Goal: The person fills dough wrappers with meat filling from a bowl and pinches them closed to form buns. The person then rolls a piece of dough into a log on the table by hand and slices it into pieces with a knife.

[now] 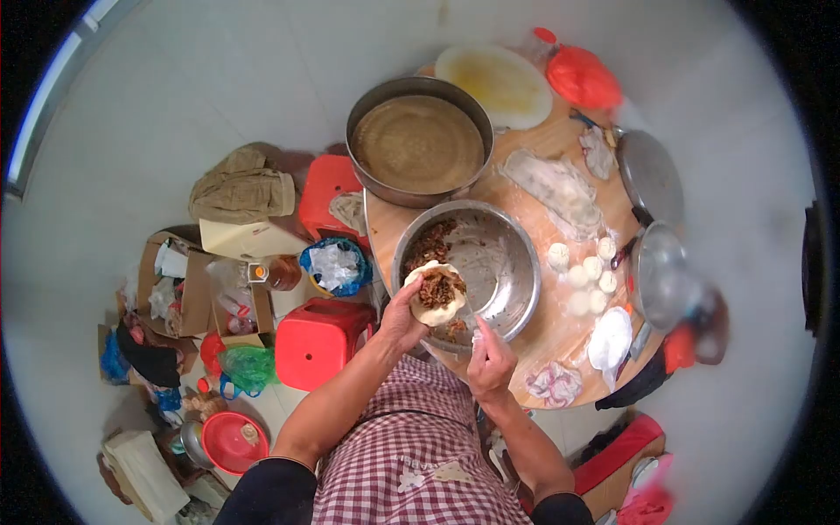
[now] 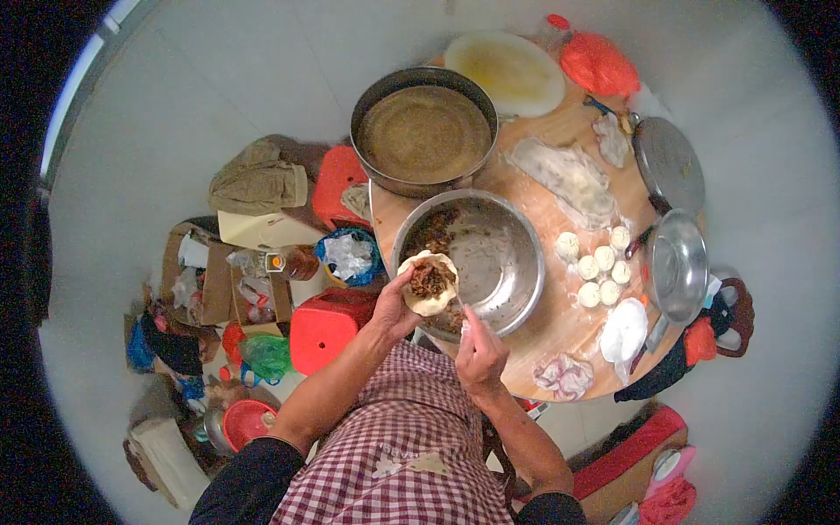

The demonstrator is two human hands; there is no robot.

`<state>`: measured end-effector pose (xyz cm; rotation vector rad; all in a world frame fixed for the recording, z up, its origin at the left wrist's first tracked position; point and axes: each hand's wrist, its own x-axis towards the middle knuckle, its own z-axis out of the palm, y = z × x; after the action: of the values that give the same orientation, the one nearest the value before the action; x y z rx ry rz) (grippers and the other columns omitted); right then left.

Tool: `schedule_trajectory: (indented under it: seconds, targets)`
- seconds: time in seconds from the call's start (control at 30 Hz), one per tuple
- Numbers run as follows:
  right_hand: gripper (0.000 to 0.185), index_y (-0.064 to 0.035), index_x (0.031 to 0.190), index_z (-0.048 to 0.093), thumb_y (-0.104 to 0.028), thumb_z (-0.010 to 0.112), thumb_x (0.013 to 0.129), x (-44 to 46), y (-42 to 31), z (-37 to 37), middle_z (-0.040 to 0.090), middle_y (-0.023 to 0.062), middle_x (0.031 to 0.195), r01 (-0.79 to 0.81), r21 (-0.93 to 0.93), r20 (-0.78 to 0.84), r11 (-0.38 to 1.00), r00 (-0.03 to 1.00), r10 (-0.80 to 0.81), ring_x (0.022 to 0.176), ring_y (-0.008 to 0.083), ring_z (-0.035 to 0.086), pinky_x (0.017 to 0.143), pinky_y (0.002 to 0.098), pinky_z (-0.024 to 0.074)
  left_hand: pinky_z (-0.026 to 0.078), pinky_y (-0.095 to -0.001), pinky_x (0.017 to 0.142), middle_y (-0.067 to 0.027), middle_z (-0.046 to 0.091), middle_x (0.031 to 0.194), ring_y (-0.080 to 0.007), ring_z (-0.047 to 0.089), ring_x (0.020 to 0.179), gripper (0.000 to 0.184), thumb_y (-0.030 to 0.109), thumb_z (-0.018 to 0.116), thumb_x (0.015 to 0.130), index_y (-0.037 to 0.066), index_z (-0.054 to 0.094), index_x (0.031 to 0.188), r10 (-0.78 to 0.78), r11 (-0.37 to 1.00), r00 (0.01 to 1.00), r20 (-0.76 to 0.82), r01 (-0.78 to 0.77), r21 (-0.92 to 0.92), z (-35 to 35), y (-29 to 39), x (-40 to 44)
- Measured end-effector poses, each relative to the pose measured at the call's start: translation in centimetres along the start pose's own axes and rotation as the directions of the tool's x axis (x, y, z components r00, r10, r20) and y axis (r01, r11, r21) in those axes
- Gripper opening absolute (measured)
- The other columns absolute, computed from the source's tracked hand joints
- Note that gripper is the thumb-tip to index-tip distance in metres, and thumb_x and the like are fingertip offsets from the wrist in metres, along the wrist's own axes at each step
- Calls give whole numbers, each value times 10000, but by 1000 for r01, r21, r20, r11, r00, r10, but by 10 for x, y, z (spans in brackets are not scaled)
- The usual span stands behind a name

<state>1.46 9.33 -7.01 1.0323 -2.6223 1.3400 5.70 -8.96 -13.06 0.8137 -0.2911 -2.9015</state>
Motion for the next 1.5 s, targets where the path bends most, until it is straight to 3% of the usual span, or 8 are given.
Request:
schedule_trajectory:
  seconds: [0.37,0.57,0.7,1.0,1.1,1.17,1.27,1.5]
  targets:
    - [322,38,1203,674,-93,518,955,9,51,-11,707,254,893,-470,67,90,880,881,464,831,364,716,731,422,539,558,-473,993,-128,653,1253,-282,660,1130,406,231,634,985,67,527,1342,54,997,994,-92,-49,61,-10,21,-5]
    - [259,-8,925,710,-165,506,950,4,121,8,684,246,762,-131,-549,353,825,859,371,733,431,682,680,506,540,568,-441,982,-122,640,1291,-274,658,1156,444,322,623,1006,82,512,1363,141,982,986,-92,-127,143,-45,35,-11]
    - [187,-14,827,697,-141,572,884,-6,109,13,705,233,798,-122,-584,406,803,812,419,750,433,696,724,521,554,568,-431,977,-101,639,1300,-272,646,1175,516,388,646,977,96,505,1378,161,974,980,-115,-139,180,-70,45,-17]
    - [207,-39,926,755,-118,574,865,-16,111,30,694,248,815,-370,-206,511,906,749,422,825,414,711,731,505,532,574,-447,974,-103,621,1320,-274,641,1187,478,377,566,1027,100,474,1406,197,970,975,-106,-178,164,-90,50,-28]
    - [209,-12,945,762,-134,598,903,-16,120,30,685,169,700,-505,55,534,861,744,402,652,284,683,602,437,502,569,-446,971,-95,633,1304,-272,644,1175,447,350,614,1009,98,523,1366,212,968,964,-159,-185,172,-84,49,-30]
    - [219,19,1012,750,-140,609,957,-11,115,24,576,4,628,-821,79,647,566,474,597,527,105,518,468,310,401,566,-450,982,-93,629,1311,-273,642,1180,444,352,607,1013,100,521,1368,195,974,972,-133,-177,140,-87,48,-29]
    - [240,43,1100,719,-133,596,993,-4,105,10,457,-86,659,-924,257,724,282,378,577,505,22,376,421,221,282,556,-449,1002,-99,625,1316,-273,634,1195,462,366,592,1018,87,509,1376,185,975,975,-121,-166,149,-85,44,-28]
    - [254,42,1150,703,-121,586,993,11,60,-15,519,-82,675,-860,409,666,305,510,544,530,30,431,449,224,333,485,-486,1084,-148,562,1410,-313,571,1287,593,464,556,1009,60,453,1431,126,988,992,-15,-124,96,-58,23,-24]
